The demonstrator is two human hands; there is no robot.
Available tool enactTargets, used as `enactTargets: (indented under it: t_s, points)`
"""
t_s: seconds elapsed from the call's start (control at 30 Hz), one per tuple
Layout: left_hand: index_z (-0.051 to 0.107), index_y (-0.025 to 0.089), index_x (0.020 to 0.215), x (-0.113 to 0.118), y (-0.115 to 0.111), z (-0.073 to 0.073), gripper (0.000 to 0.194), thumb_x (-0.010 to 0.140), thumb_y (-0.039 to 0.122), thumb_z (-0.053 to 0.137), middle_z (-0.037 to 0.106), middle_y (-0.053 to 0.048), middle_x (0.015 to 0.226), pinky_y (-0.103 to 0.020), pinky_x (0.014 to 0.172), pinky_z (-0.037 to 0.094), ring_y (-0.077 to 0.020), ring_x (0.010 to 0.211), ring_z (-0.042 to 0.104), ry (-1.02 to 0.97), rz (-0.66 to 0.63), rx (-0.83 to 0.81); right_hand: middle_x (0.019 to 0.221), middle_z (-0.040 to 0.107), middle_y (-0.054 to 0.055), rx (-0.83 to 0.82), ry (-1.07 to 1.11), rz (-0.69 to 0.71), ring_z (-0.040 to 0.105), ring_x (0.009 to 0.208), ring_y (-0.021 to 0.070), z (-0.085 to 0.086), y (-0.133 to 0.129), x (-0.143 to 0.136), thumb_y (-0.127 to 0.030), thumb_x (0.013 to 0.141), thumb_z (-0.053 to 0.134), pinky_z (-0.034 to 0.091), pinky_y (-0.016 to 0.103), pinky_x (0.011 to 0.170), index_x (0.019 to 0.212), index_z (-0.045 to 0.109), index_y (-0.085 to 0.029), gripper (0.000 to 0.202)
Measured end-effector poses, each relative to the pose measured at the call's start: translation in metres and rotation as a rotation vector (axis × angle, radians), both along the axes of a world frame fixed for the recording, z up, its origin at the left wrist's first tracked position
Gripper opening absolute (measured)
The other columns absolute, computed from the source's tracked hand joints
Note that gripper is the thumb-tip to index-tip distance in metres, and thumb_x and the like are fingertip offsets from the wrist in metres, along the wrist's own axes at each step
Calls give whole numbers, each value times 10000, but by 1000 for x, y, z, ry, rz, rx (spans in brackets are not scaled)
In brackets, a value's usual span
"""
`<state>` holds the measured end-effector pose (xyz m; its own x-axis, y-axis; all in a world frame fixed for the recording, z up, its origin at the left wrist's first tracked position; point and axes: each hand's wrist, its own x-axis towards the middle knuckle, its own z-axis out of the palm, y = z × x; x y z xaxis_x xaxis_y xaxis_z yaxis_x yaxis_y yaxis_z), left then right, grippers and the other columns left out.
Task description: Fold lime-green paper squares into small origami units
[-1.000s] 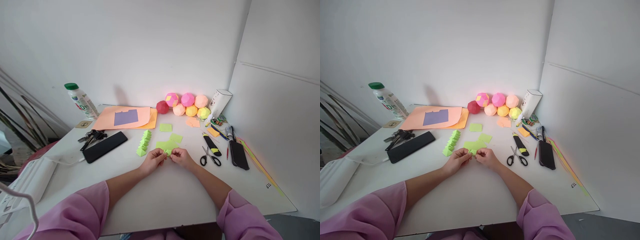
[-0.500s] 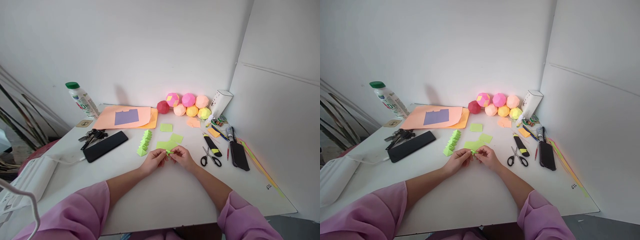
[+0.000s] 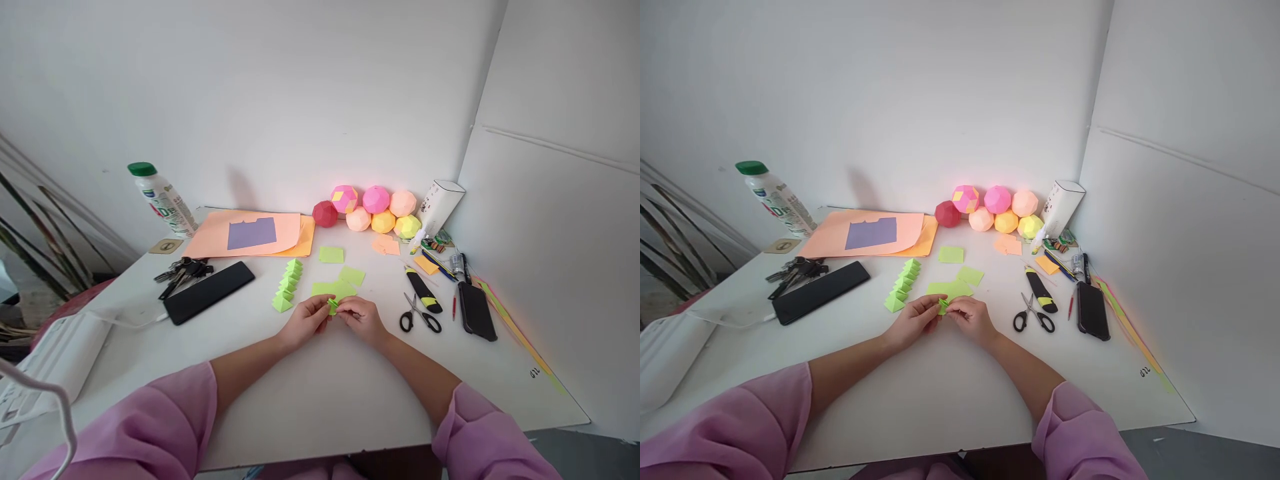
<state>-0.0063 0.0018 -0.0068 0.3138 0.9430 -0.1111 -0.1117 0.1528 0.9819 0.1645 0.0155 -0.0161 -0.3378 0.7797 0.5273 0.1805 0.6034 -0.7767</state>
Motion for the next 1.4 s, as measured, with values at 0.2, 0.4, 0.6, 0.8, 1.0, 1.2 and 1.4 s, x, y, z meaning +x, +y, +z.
enactTargets:
  t_s: [0.2,0.4,0.6,0.8,1.0,1.2,1.4]
  points:
    - [516,134,1107,0,-1,0,468,764,449,567,517,26,672,-220,439,312,-62,440,402,31,-15,55,814,643,63,-166,10,-23,562,583,131,4,-3,0,-285,799,584,455,248,479,783,659,-189,122]
    - [480,146,1159,-1,-3,0,467,779,406,559,523,12,744,-219,468,344,-68,492,436,79,-88,104,636,569,-8,-487,104,-31,520,515,115,4,-2,0,-341,731,643,436,236,452,753,571,-182,176]
    - [495,151,1129,1,-3,-3,430,783,399,561,516,17,723,-220,469,350,-74,499,445,91,-73,118,659,578,-29,-615,216,63,543,532,109,5,3,1,-301,706,670,444,233,485,825,457,-201,264]
    - [503,166,1127,0,-2,-3,425,778,400,570,519,20,712,-219,460,359,-69,481,437,41,-44,133,768,592,12,-660,190,131,562,620,124,7,3,4,-304,750,614,455,247,529,973,515,-191,270]
    - [506,171,1128,0,-4,-3,421,782,405,559,476,40,650,-225,469,363,-82,487,435,97,-29,171,686,551,-6,-610,-17,108,483,559,96,9,-1,4,-338,749,604,394,229,516,783,576,-161,183]
    - [505,156,1129,2,-5,-7,388,799,357,528,447,47,605,-237,489,360,-96,504,424,170,-54,234,624,526,-19,-535,-75,39,445,522,90,5,-1,-1,-270,713,599,356,220,482,731,574,-154,120]
    - [493,166,1146,2,-5,-3,395,791,333,534,463,32,667,-236,517,353,-92,547,425,163,-76,213,655,576,3,-527,-53,33,477,553,100,-1,0,2,-268,703,616,397,224,508,731,590,-150,124]
